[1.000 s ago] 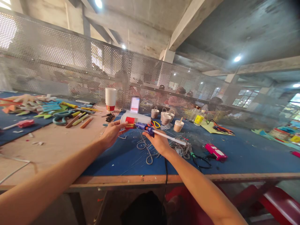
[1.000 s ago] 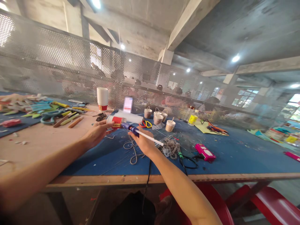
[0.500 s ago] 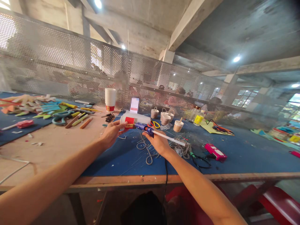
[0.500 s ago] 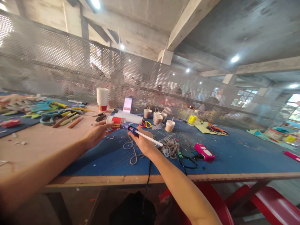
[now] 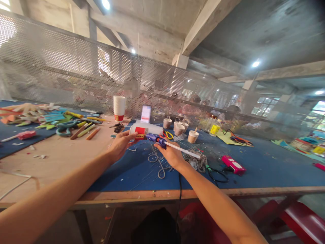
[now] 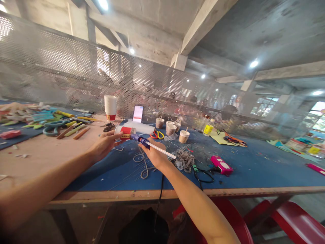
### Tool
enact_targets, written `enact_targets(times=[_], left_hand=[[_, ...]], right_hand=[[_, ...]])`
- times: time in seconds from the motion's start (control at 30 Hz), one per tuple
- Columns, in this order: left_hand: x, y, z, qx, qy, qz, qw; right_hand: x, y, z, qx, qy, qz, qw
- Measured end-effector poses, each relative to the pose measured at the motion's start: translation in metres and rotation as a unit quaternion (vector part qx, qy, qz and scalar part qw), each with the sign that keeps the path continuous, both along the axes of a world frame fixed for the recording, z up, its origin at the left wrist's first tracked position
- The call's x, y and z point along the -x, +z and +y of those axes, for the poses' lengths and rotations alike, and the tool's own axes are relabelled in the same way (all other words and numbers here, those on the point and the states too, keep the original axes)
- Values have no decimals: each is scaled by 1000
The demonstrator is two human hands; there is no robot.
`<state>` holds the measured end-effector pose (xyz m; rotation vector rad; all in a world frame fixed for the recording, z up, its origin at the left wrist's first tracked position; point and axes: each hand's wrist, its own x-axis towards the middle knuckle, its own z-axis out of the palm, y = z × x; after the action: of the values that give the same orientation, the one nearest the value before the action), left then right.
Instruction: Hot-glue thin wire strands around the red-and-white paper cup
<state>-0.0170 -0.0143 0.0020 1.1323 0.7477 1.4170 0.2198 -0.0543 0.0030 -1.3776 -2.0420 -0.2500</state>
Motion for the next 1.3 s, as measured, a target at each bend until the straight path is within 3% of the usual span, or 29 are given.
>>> enact_targets(times=[1.3], left_hand=[[1,-1,2,-13,-9,22,1000]], right_hand=[[-1,1,2,-3,-8,20,1000]])
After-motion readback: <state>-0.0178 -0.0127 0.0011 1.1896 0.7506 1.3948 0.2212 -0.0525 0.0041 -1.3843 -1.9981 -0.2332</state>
